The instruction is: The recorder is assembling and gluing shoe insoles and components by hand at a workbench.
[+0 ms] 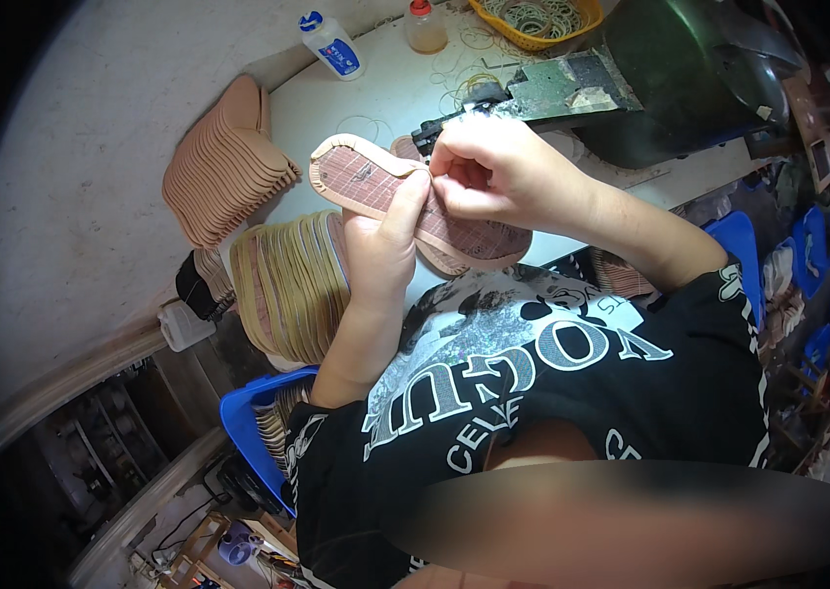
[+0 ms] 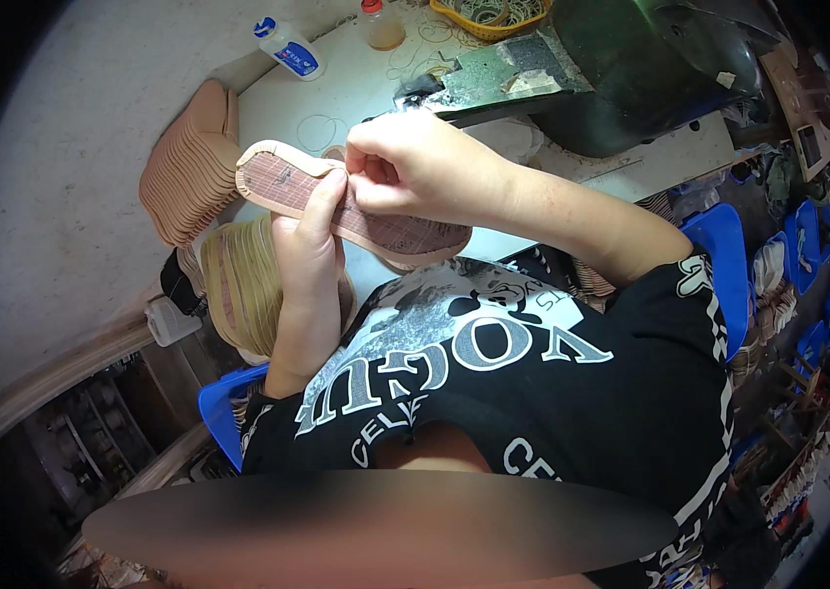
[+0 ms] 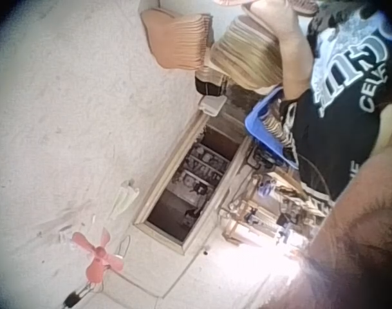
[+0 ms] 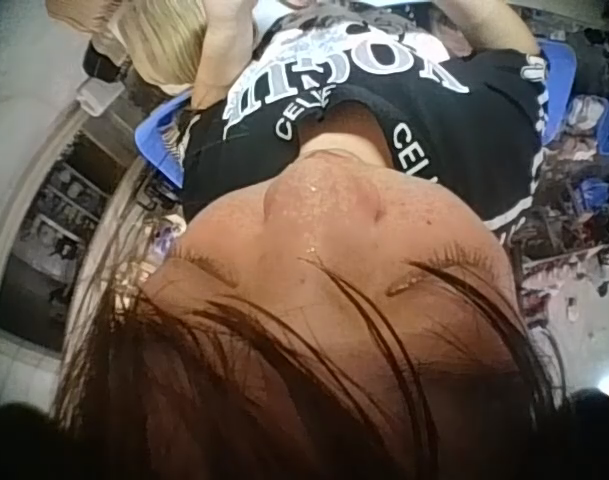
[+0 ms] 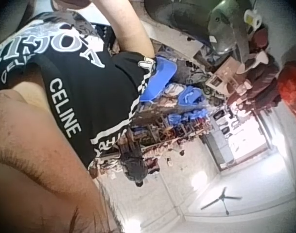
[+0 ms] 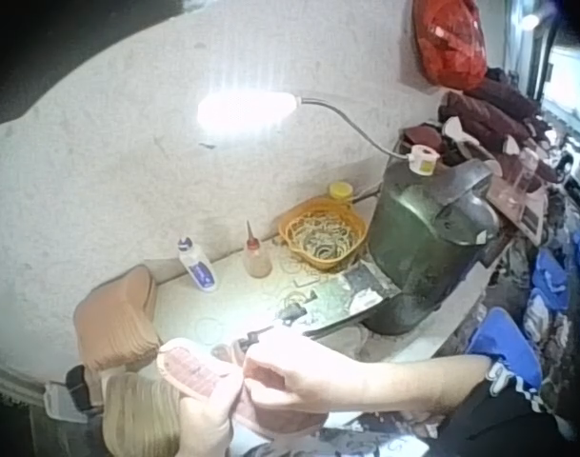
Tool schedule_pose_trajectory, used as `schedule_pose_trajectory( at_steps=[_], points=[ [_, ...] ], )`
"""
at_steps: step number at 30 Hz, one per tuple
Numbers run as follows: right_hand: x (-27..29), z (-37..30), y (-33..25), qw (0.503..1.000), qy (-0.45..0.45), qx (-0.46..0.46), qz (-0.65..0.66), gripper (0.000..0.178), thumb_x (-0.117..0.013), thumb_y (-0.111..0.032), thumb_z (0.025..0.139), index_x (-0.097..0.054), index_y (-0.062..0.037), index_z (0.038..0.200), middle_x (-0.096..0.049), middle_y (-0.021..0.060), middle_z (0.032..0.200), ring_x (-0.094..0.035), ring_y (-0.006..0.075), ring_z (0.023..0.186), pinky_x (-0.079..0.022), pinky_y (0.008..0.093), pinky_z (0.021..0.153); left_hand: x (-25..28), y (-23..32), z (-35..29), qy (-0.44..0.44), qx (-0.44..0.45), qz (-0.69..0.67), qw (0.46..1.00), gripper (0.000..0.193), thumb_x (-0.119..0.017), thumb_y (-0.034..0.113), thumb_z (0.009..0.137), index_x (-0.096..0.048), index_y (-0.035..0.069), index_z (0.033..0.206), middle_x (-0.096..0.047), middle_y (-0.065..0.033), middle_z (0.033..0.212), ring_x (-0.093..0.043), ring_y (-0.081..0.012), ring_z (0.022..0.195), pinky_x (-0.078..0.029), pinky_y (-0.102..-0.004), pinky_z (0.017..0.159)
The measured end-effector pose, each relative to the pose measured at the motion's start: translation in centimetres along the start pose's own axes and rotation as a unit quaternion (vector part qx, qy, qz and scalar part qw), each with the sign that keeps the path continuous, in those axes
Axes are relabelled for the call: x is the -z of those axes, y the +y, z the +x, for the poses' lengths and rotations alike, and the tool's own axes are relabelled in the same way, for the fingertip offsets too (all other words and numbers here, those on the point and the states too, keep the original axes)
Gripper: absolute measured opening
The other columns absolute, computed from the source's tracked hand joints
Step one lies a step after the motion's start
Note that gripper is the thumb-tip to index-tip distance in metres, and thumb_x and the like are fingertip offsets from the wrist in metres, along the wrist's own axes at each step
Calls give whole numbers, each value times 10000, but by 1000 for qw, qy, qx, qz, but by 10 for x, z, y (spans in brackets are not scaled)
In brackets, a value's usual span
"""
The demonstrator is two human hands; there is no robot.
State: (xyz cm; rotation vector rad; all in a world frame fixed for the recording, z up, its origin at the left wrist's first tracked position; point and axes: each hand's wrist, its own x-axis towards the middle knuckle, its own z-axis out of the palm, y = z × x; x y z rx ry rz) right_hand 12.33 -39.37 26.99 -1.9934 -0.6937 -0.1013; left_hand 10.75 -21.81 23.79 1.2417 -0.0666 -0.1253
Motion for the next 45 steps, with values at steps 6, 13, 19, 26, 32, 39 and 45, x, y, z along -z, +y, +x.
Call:
schedule_pose_trajectory(
  at_steps=[6, 13, 19, 26, 32, 39, 45],
  points=[
    [-1, 0, -1, 1000, -12, -3, -22, 170, -714, -133, 780, -577, -42, 820, -541, 71, 691, -531, 207, 644, -441, 317, 573, -4, 4, 1, 24, 29, -1, 999, 147, -597, 43, 865, -608, -25, 996, -633, -81, 923, -619, -140, 821, -489, -256, 749],
    [-4, -2, -4, 984, 23, 44, -170, 134, -631, -130, 814, -561, -16, 805, -604, 132, 725, -609, 330, 716, -494, 405, 660, -5, 3, 1, 34, 69, -115, 990, 207, -491, 107, 935, -571, -32, 1067, -629, -93, 981, -609, -154, 909, -484, -277, 796],
    [-8, -2, 1, 992, 106, 60, -44, 98, -661, -78, 790, -587, -15, 779, -538, 81, 650, -522, 193, 538, -436, 302, 516, 4, 3, 6, 35, 5, -4, 999, 192, -493, 137, 952, -565, -16, 1042, -625, -84, 953, -614, -138, 837, -492, -273, 764],
    [-12, -13, 7, 970, 130, 179, -102, 133, -693, -59, 707, -580, -40, 775, -543, 79, 660, -541, 235, 564, -457, 323, 533, 1, 5, 11, -39, 59, -64, 995, 163, -509, 123, 927, -577, -15, 981, -633, -74, 891, -620, -134, 783, -498, -267, 715],
    [8, -26, -1, 989, 96, 58, -96, 212, -681, -140, 807, -584, -39, 967, -562, 107, 919, -562, 219, 798, -470, 328, 691, -9, 8, 24, -23, 56, -75, 995, 180, -528, 112, 925, -591, -44, 988, -632, -76, 843, -634, -148, 721, -509, -251, 668],
    [-25, -90, 10, 789, 20, -309, 531, 349, -586, -227, 946, -581, 17, 1196, -651, 44, 1055, -599, 77, 901, -480, 239, 827, 0, -24, 59, 31, -42, 117, 992, 201, -656, 124, 846, -618, -38, 960, -540, -82, 980, -553, -137, 853, -462, -269, 770],
    [-27, -98, 9, 806, 101, -296, 503, 322, -568, -208, 953, -582, 30, 1169, -657, 59, 1046, -604, 82, 916, -485, 240, 824, -11, -49, 72, 99, -126, 338, 927, 296, -693, 217, 832, -642, -48, 952, -432, -87, 1093, -453, -171, 992, -387, -290, 892]
  ],
)
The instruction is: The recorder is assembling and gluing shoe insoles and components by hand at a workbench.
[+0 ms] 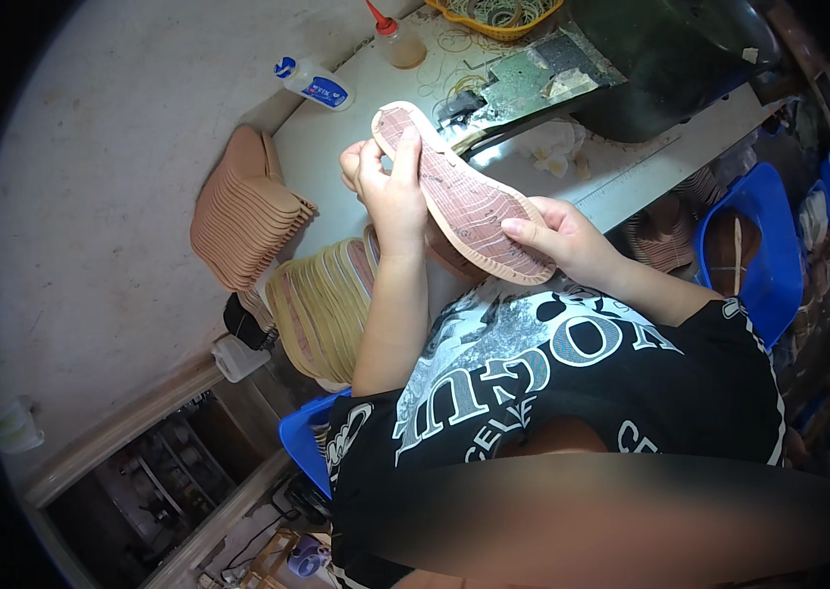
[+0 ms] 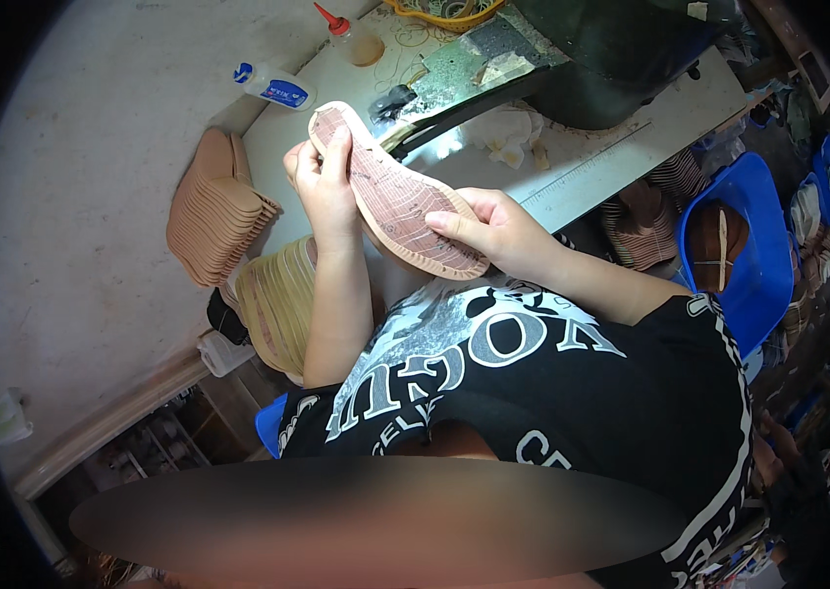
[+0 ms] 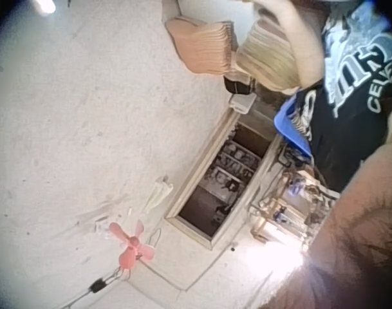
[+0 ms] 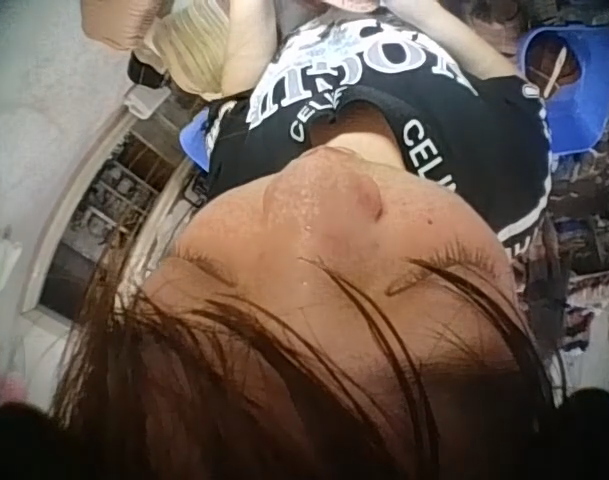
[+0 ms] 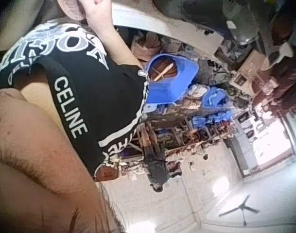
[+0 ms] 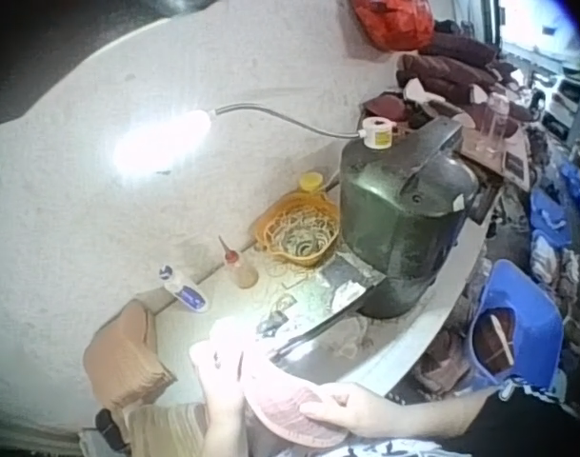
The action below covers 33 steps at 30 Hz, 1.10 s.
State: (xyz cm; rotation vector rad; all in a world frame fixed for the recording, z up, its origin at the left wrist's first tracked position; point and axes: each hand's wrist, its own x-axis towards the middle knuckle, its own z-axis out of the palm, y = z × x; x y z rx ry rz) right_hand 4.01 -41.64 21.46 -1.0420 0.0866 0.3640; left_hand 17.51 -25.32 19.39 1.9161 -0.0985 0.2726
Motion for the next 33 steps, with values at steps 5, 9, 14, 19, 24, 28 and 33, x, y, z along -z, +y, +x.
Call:
schedule_pose_trajectory(
  at_steps=[5, 9, 14, 19, 24, 28, 33],
  points=[
    [4, 4, -5, 998, 38, 14, 50, 317, -554, -191, 956, -577, 41, 1171, -658, 71, 1047, -607, 88, 920, -486, 240, 823, -15, 9, 12, -15, 2, 33, 999, 336, -718, 340, 783, -659, 34, 908, -465, -102, 1096, -372, -273, 1097, -271, -393, 1001],
    [8, 17, -13, 997, 51, 35, 51, 294, -555, -164, 947, -593, 50, 1144, -661, 77, 1042, -615, 95, 915, -492, 240, 817, -20, 5, 25, -12, -4, 55, 998, 314, -695, 347, 786, -663, 53, 891, -492, -91, 1104, -380, -272, 1100, -270, -396, 993],
    [-2, 51, -18, 992, 39, 52, 104, 282, -577, -189, 936, -632, 54, 1070, -668, 61, 964, -599, 47, 834, -486, 222, 748, -8, -4, 66, -79, 20, 100, 992, 341, -700, 341, 775, -663, 26, 901, -545, -118, 1099, -419, -278, 1095, -314, -391, 973],
    [-21, 27, -15, 993, -86, 19, -85, 231, -631, -251, 921, -677, -27, 887, -605, -43, 750, -518, 32, 685, -456, 237, 638, 28, 40, 18, -91, 111, -383, 913, 316, -510, 187, 950, -484, -9, 1197, -620, -107, 960, -625, -168, 838, -518, -266, 739],
    [-21, 28, -45, 903, -143, 27, -405, 237, -694, -206, 853, -643, 6, 944, -632, 39, 783, -572, 89, 707, -475, 253, 653, 71, 47, -35, -261, 103, -558, 781, 419, -340, 317, 1008, -404, -4, 1269, -543, -201, 992, -616, -252, 724, -581, -441, 707],
    [-50, 39, -96, 813, -25, 344, -469, 292, -752, -224, 783, -613, -31, 952, -597, 68, 818, -597, 149, 709, -497, 285, 638, 84, 76, -52, -239, 120, -487, 831, 364, -433, 205, 981, -354, -22, 1254, -567, -198, 953, -635, -229, 684, -579, -371, 651],
    [-82, 62, -121, 663, -117, 461, -577, 205, -672, -206, 819, -604, -42, 923, -595, 73, 864, -607, 258, 779, -493, 358, 701, 82, 77, -55, -245, 16, -390, 888, 386, -457, 140, 966, -315, -26, 1284, -545, -203, 997, -629, -201, 698, -544, -289, 641]
  ],
)
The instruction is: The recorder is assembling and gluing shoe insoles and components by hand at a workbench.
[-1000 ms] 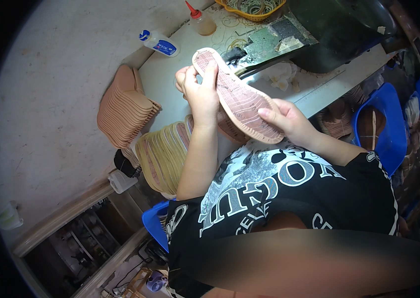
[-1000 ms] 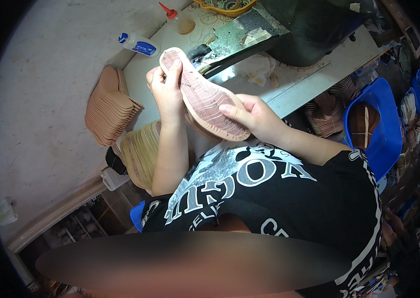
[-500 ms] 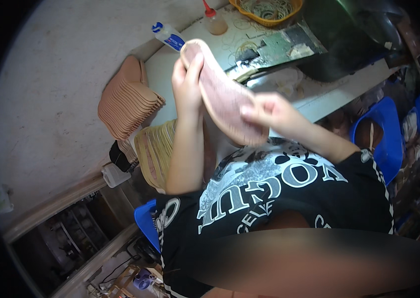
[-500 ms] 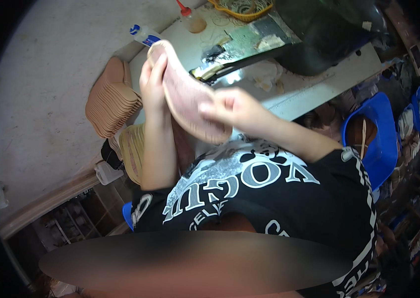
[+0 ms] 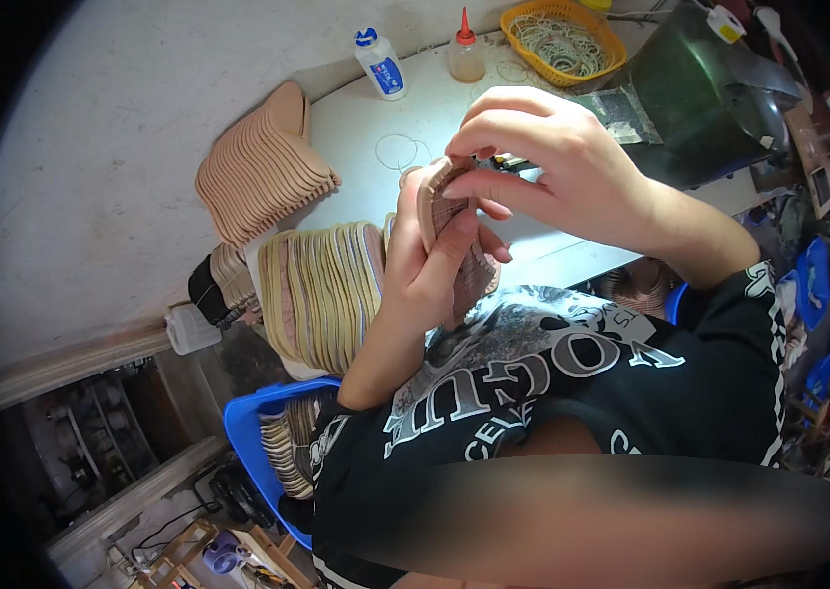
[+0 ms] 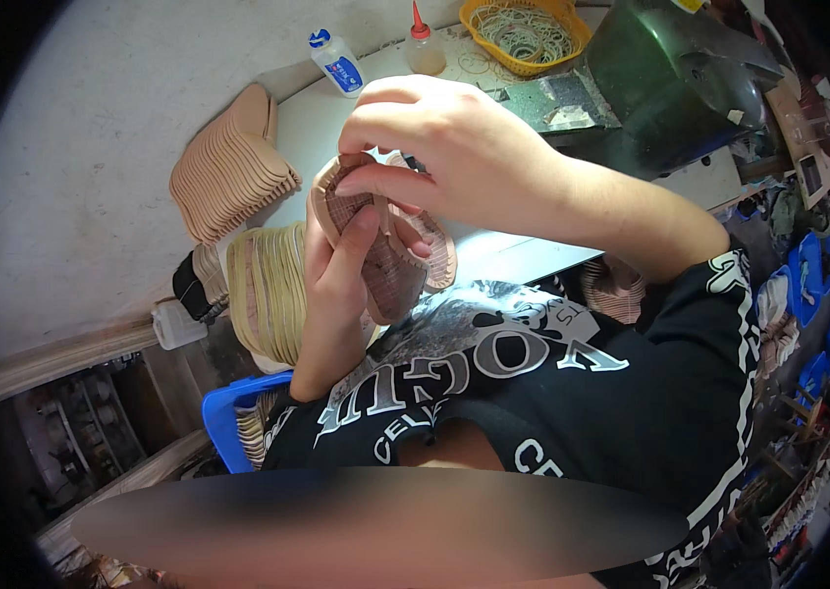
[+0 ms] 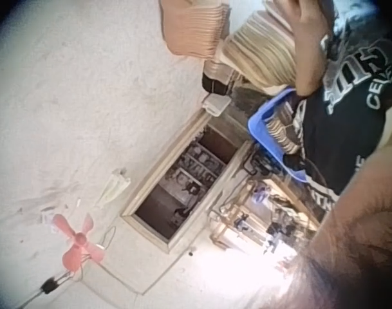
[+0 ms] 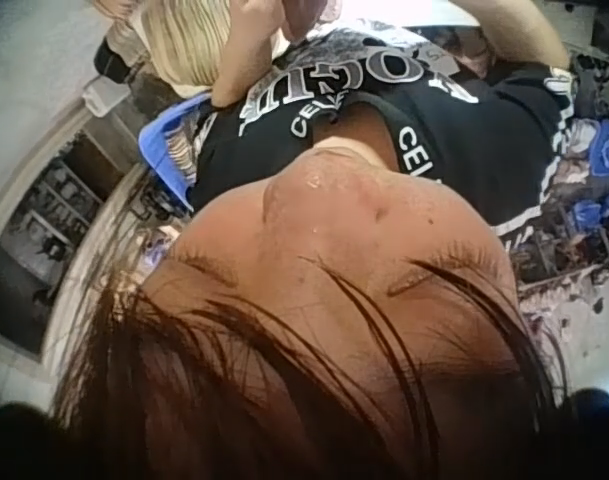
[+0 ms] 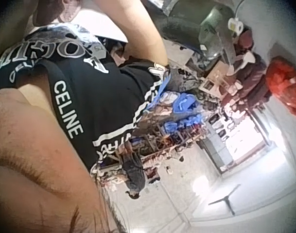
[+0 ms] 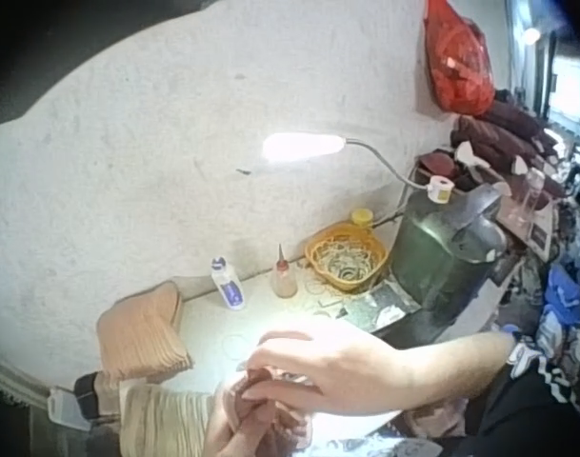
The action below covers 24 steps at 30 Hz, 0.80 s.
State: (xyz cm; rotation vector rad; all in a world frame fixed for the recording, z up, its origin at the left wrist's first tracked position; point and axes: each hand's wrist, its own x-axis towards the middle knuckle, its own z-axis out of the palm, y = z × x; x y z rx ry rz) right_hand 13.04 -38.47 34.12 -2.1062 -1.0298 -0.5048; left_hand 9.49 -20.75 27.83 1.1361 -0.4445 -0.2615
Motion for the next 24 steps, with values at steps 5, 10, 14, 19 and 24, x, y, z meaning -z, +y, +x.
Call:
schedule_pose_trajectory(
  at_steps=[5, 10, 14, 19, 24],
  points=[
    [8, 13, 0, 983, -92, 92, -132, 146, -655, -176, 755, -610, -64, 837, -585, 61, 782, -621, 240, 715, -494, 349, 681, 1, 1, -8, 33, -66, 90, 993, 475, -470, 157, 981, -256, -35, 1360, -502, -170, 1163, -569, -176, 1015, -548, -272, 705],
    [-2, 28, -22, 931, -183, 150, -279, 162, -627, -179, 662, -590, -65, 770, -565, 33, 709, -624, 187, 663, -491, 317, 631, 14, 2, -19, 91, -94, 200, 971, 439, -476, 141, 976, -303, -14, 1349, -580, -181, 1096, -637, -191, 873, -530, -299, 710],
    [-18, 40, -21, 930, -223, 134, -259, 159, -636, -198, 672, -581, -60, 730, -573, 50, 715, -631, 205, 673, -498, 328, 626, 27, 1, -27, 98, -66, 272, 955, 429, -471, 122, 972, -318, -18, 1347, -573, -188, 1102, -629, -251, 900, -527, -341, 748],
    [-32, 71, -15, 955, -284, -74, -50, 81, -648, -76, 739, -592, -23, 762, -582, 72, 691, -600, 196, 630, -477, 298, 581, 44, 3, -39, 110, -9, 134, 985, 395, -443, 163, 996, -363, 23, 1356, -542, -106, 1216, -546, -157, 1107, -534, -301, 805],
    [-45, 87, -9, 945, -306, -107, 33, 124, -670, -96, 769, -611, -25, 853, -612, 81, 777, -627, 177, 707, -497, 310, 646, 55, 1, -41, 119, 36, -81, 989, 404, -459, 155, 989, -360, 45, 1365, -540, -78, 1209, -609, -157, 970, -533, -271, 742]
  ],
)
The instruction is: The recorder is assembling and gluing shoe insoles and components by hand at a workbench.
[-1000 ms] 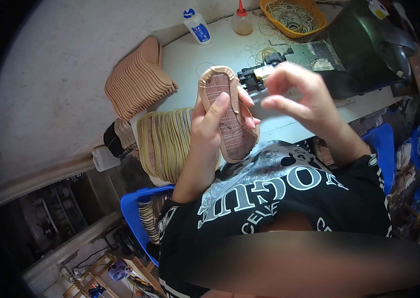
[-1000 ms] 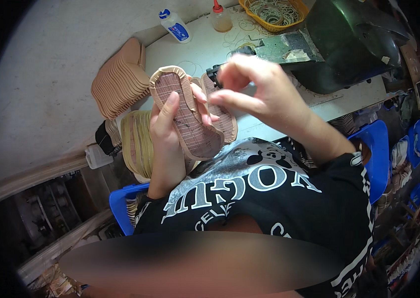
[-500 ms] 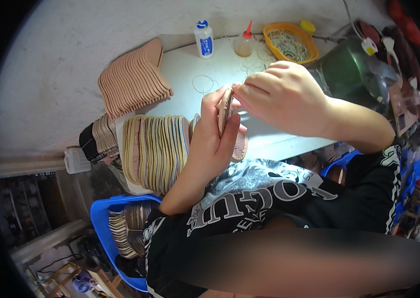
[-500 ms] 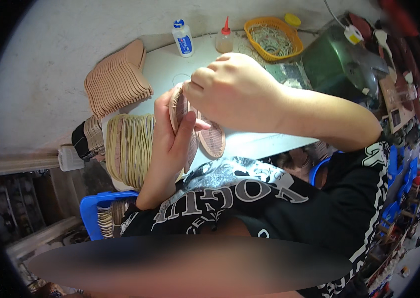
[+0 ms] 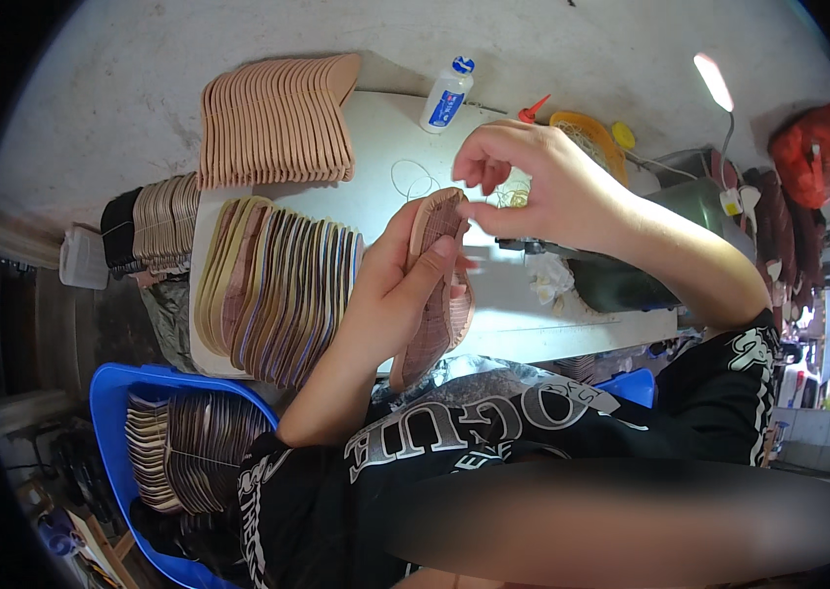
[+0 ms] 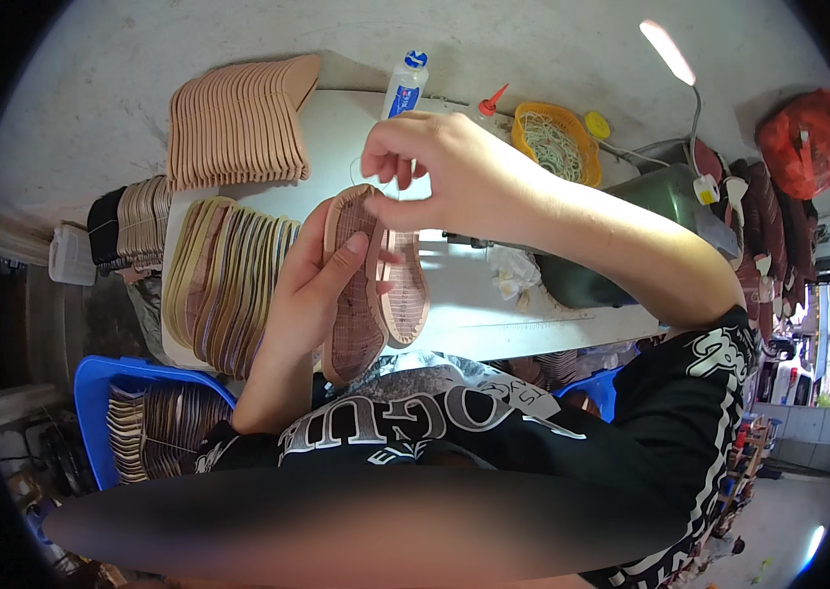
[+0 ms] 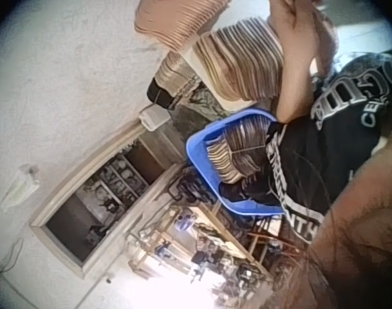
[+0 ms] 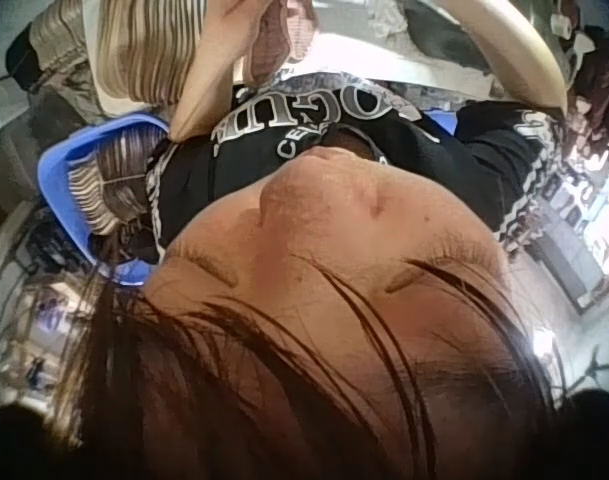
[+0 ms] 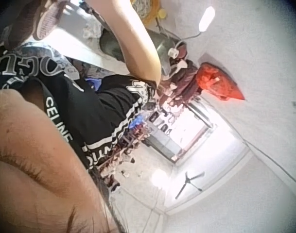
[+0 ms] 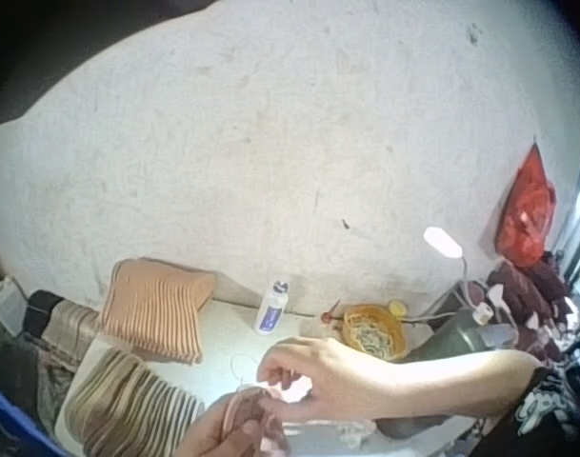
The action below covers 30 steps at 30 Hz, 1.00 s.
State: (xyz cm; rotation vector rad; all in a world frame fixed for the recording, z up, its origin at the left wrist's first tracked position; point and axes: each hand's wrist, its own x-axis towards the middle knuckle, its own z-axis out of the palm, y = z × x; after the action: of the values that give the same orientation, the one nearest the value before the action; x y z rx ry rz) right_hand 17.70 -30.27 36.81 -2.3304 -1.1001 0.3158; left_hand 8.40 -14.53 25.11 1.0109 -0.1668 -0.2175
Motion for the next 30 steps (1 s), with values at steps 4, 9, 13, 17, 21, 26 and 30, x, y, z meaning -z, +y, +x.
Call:
schedule_pose_trajectory(
  at_steps=[4, 9, 13, 17, 21, 26, 30],
  points=[
    [-2, 9, 4, 988, -58, 61, -131, 144, -636, -106, 795, -565, -18, 885, -611, 102, 839, -625, 275, 785, -492, 385, 715, 7, -5, 3, -23, -1, -8, 1000, 424, -451, 116, 980, -328, 63, 1383, -540, -78, 1193, -622, -165, 872, -530, -272, 700],
    [-1, 24, 15, 887, -144, 171, -404, 123, -615, -60, 703, -589, -20, 816, -591, 91, 790, -630, 246, 799, -494, 358, 746, 18, -7, 6, -28, 22, -21, 999, 501, -418, 30, 955, -257, 131, 1418, -533, -92, 1166, -611, -167, 806, -524, -270, 664],
    [1, 44, 44, 950, -131, 27, -284, 142, -604, -139, 830, -569, -13, 776, -602, 95, 739, -608, 244, 717, -480, 359, 708, 28, -14, 10, -13, 77, -21, 997, 510, -434, 22, 943, -268, 135, 1412, -515, -112, 1176, -611, -187, 790, -526, -288, 652],
    [4, 92, 93, 924, -220, -225, -216, 378, -690, -358, 816, -639, 5, 906, -675, 116, 857, -657, 207, 774, -511, 319, 684, 32, -11, 14, 27, 58, -47, 997, 496, -459, 77, 938, -282, 132, 1399, -513, -126, 1161, -613, -195, 784, -550, -322, 651],
    [10, 127, 181, 878, -27, -474, 60, 643, -749, -509, 738, -629, 37, 1056, -680, 150, 984, -663, 217, 826, -531, 304, 776, 35, -6, 15, 101, 20, -91, 991, 464, -448, 110, 944, -276, 102, 1375, -506, -141, 1135, -597, -166, 754, -563, -318, 644],
    [-25, 144, 238, 897, 119, -413, 107, 785, -803, -462, 684, -500, 74, 1172, -649, 178, 973, -653, 231, 775, -550, 319, 711, 41, -7, 14, 155, -53, -133, 977, 452, -436, 103, 946, -271, 89, 1367, -507, -127, 1092, -605, -192, 742, -569, -338, 618],
    [-37, 156, 238, 902, 143, -407, 19, 930, -853, -417, 617, -374, 77, 1243, -623, 157, 883, -633, 206, 723, -533, 321, 605, 40, 0, 7, 162, -42, -172, 971, 432, -421, 81, 955, -275, 94, 1361, -492, -107, 1100, -603, -218, 753, -553, -340, 629]
  ],
)
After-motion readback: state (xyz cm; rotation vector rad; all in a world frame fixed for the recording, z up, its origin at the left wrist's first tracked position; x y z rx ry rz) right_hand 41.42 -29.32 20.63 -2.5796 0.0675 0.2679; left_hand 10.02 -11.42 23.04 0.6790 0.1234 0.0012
